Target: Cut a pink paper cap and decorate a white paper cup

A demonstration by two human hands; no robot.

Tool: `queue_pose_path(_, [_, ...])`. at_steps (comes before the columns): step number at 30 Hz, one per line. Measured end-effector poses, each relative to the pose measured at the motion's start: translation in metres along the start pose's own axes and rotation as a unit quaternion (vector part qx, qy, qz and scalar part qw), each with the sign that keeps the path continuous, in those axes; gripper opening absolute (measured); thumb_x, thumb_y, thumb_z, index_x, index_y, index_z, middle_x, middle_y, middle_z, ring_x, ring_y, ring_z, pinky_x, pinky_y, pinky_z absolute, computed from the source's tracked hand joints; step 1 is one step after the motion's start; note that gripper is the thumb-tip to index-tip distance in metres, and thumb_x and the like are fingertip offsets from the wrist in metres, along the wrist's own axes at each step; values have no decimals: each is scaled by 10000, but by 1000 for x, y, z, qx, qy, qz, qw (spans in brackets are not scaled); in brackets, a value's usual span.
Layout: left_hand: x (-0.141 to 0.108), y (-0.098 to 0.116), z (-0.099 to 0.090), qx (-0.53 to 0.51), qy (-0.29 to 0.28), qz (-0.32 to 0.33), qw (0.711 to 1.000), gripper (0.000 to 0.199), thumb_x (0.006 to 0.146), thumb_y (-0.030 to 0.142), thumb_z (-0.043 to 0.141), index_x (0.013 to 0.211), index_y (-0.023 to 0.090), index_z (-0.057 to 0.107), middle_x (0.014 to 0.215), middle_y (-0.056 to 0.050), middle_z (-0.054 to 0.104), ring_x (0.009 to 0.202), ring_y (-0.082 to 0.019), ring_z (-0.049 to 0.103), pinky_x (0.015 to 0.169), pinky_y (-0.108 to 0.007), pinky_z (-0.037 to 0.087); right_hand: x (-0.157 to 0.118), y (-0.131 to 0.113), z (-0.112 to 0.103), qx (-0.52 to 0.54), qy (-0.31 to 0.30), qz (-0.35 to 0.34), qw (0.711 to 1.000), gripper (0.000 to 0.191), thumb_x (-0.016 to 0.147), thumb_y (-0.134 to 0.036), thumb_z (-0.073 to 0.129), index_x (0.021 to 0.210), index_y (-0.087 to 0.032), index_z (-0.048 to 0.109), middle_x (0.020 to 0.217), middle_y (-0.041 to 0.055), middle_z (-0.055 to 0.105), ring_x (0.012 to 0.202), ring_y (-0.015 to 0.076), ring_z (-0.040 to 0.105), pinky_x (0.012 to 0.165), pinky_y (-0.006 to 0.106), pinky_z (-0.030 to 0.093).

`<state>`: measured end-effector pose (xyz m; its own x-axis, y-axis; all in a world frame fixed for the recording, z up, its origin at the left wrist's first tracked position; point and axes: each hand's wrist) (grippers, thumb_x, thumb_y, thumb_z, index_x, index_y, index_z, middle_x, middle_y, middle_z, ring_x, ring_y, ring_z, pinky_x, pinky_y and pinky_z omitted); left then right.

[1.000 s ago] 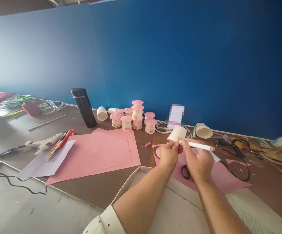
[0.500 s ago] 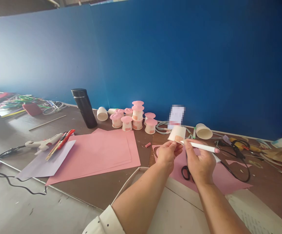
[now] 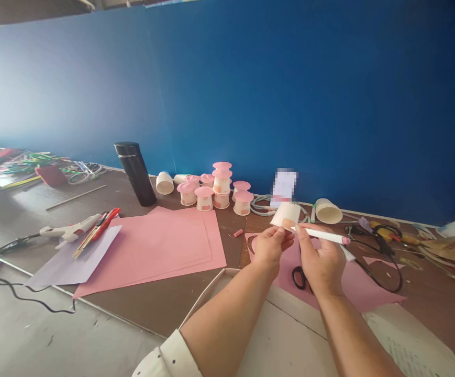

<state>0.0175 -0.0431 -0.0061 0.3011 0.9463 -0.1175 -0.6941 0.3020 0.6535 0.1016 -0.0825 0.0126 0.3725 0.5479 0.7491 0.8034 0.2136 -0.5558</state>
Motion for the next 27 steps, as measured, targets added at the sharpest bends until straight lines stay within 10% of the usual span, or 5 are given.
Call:
queue_pose_path(20, [3,-1,-1,50,17,12,999,177,740,256,670,770,81,667,742,-89,629,726,-150,611,873,-375,465,1,0,1,7,-42,-18,999,242,834,-401,567,869,-201,697,854,57,699,822,210,623,767,324,459])
queue_pose_path(27, [-4,13,3,-41,54,-53,996,129,842,183,546,840,90,637,806,-97,647,735,-118,628,841,-288,469,2,-1,-1,-13,48,-28,998,222,833,-383,576,848,-181,667,876,62,685,856,208,620,828,351,446])
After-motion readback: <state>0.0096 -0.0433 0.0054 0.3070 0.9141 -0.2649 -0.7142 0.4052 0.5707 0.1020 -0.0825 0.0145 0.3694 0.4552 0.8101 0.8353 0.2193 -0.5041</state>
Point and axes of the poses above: each hand's wrist, its own x-axis towards the middle knuckle, its own z-axis out of the palm, y = z × x
